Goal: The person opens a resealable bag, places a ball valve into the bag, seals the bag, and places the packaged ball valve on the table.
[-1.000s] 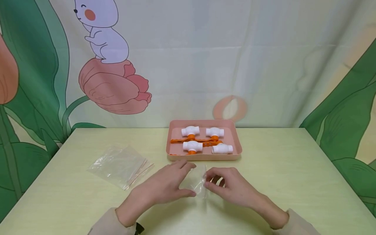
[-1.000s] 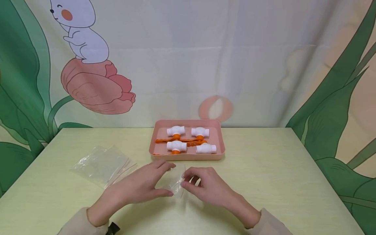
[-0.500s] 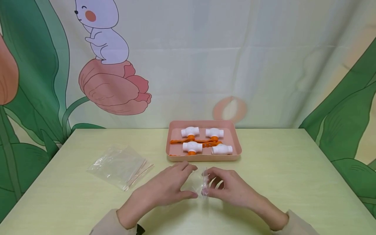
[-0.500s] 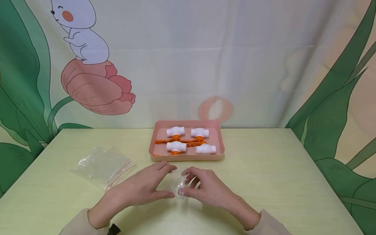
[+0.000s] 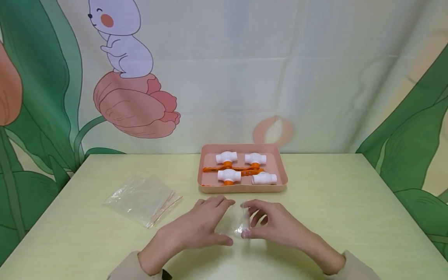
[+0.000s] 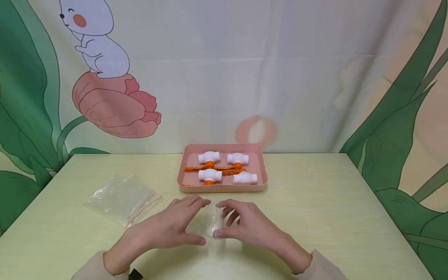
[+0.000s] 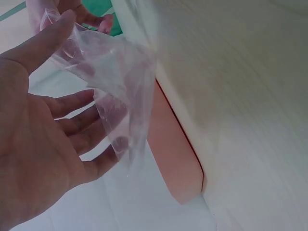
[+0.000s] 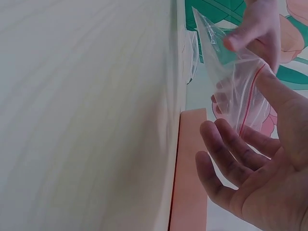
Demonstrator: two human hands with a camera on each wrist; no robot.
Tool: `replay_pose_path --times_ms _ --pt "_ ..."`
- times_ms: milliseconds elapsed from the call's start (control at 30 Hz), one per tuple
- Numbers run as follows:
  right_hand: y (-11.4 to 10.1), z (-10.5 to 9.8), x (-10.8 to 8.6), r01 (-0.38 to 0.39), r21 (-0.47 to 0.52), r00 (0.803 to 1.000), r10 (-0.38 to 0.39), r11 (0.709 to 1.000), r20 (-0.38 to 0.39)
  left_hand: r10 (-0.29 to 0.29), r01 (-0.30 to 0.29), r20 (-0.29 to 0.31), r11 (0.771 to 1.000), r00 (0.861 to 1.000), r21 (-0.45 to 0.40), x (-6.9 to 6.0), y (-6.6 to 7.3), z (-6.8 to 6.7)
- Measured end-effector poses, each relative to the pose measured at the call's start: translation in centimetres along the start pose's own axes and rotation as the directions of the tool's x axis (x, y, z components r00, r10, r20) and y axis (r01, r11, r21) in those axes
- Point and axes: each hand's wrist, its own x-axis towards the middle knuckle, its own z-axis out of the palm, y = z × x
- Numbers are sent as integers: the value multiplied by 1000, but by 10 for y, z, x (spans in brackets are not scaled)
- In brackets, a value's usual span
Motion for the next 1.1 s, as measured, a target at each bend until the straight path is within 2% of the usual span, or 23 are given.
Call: replay_pose_path --times_ms 200,500,667,833,933,1100 --pt "4 -3 0 27 -32 1000 -27 999 -6 -38 37 30 999 999 33 -4 -3 1" --pt "7 -3 -1 52 -44 998 -53 998 -19 -65 63 68 998 996 20 -6 -8 1" --pt "9 -1 -1 54 -69 998 -57 996 -34 -65 63 65 997 996 34 -7 -8 1" --pt "10 0 -1 59 -104 993 -69 993 -92 -58 54 53 996 997 73 -8 -6 2" --pt "9 1 0 34 -71 992 -42 997 -116 -52 47 46 994 998 97 -7 -5 2" --pt "7 1 1 -53 66 992 60 996 -108 -35 32 19 986 999 163 -6 -1 4"
